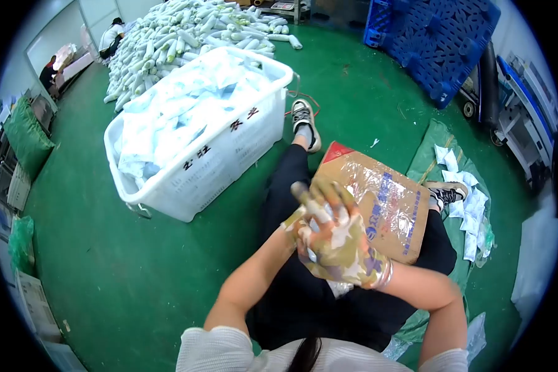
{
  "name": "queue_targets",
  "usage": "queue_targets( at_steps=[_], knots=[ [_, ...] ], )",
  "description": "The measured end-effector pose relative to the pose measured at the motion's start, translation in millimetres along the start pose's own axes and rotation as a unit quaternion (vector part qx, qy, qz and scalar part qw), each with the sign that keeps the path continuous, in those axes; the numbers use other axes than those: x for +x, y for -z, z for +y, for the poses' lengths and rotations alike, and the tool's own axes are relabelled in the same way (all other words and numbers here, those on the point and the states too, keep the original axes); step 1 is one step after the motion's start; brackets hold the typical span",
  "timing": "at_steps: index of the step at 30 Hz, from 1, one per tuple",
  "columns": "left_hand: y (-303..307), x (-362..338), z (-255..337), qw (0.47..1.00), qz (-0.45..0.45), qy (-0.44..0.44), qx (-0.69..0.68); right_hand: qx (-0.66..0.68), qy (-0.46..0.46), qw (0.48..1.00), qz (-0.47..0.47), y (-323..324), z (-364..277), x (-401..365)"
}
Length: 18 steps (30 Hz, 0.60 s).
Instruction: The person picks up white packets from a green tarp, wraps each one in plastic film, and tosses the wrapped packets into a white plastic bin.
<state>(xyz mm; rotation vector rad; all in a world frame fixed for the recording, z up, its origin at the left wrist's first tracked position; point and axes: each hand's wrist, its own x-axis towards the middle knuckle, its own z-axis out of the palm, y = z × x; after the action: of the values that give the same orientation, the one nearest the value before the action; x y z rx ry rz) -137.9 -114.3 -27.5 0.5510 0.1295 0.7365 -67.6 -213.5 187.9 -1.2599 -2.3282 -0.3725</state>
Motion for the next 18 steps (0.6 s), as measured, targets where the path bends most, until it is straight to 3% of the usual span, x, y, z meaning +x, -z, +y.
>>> queue_targets(
  at_steps=[2, 5, 6, 7, 8, 9, 10, 11, 12, 13, 14, 15, 16, 17, 18],
  knots=[
    [39.0, -3.2, -19.6, 0.996, -0.054, -0.033, -0.066, 0.016, -0.004, 1.0, 0.019, -21.6, -11.5, 15.3],
    [62.8, 23.9, -46.4, 0.971, -0.156, -0.085, -0.159, 0.016, -0.031, 0.979, 0.2, -37.6, -12.9, 43.3],
    [-21.9, 26.9, -38.5, 0.916, -0.026, -0.145, -0.373, 0.037, -0.137, 0.973, 0.179, -41.8, -14.3, 54.8],
    [-38.6, -6.4, 9.8, 0.974, -0.008, -0.11, -0.199, 0.061, -0.16, 0.962, 0.212, -53.8, -8.8, 67.1],
    [-57.1, -40.4, 59.9, 0.997, -0.002, -0.074, 0.019, 0.082, -0.18, 0.95, 0.243, -63.5, -1.1, 79.5],
    [-76.2, -74.5, 110.6, 0.978, -0.011, -0.042, 0.204, 0.109, -0.212, 0.955, 0.176, -64.1, -3.2, 95.7],
    [-68.9, -75.0, 122.4, 0.979, -0.018, -0.043, 0.2, 0.135, -0.246, 0.953, 0.111, -67.7, -12.0, 113.0],
    [-62.2, -74.0, 127.2, 0.942, 0.035, -0.13, 0.306, 0.386, -0.239, 0.87, 0.194, -103.1, -19.3, 121.4],
    [-55.1, -74.2, 129.6, 0.885, 0.086, -0.21, 0.407, 0.606, -0.215, 0.717, 0.267, -137.0, -25.6, 127.3],
    [-47.3, -75.2, 134.9, 0.914, 0.082, -0.237, 0.319, 0.427, -0.104, 0.881, 0.173, -138.1, -21.2, 144.7],
    [-35.1, -74.3, 143.5, 0.935, 0.074, -0.259, 0.231, 0.213, 0.009, 0.975, 0.064, -133.1, -12.9, 160.4],
    [5.3, -65.3, 150.1, 0.9, 0.077, -0.338, 0.263, 0.16, 0.096, 0.974, 0.126, -117.6, -16.1, 164.8],
    [-35.9, -81.0, 178.9, 0.898, 0.115, -0.332, 0.264, 0.094, 0.176, 0.963, 0.181, -90.0, -13.4, 162.3],
    [108.7, -93.0, 227.0, 0.947, 0.174, -0.247, 0.108, 0.12, 0.167, 0.974, 0.091, -58.8, -6.8, 145.5],
    [23.8, -94.1, 257.3, 0.894, 0.17, -0.28, 0.305, 0.149, 0.146, 0.978, 0.005, -31.7, 2.4, 126.1]
  ],
)
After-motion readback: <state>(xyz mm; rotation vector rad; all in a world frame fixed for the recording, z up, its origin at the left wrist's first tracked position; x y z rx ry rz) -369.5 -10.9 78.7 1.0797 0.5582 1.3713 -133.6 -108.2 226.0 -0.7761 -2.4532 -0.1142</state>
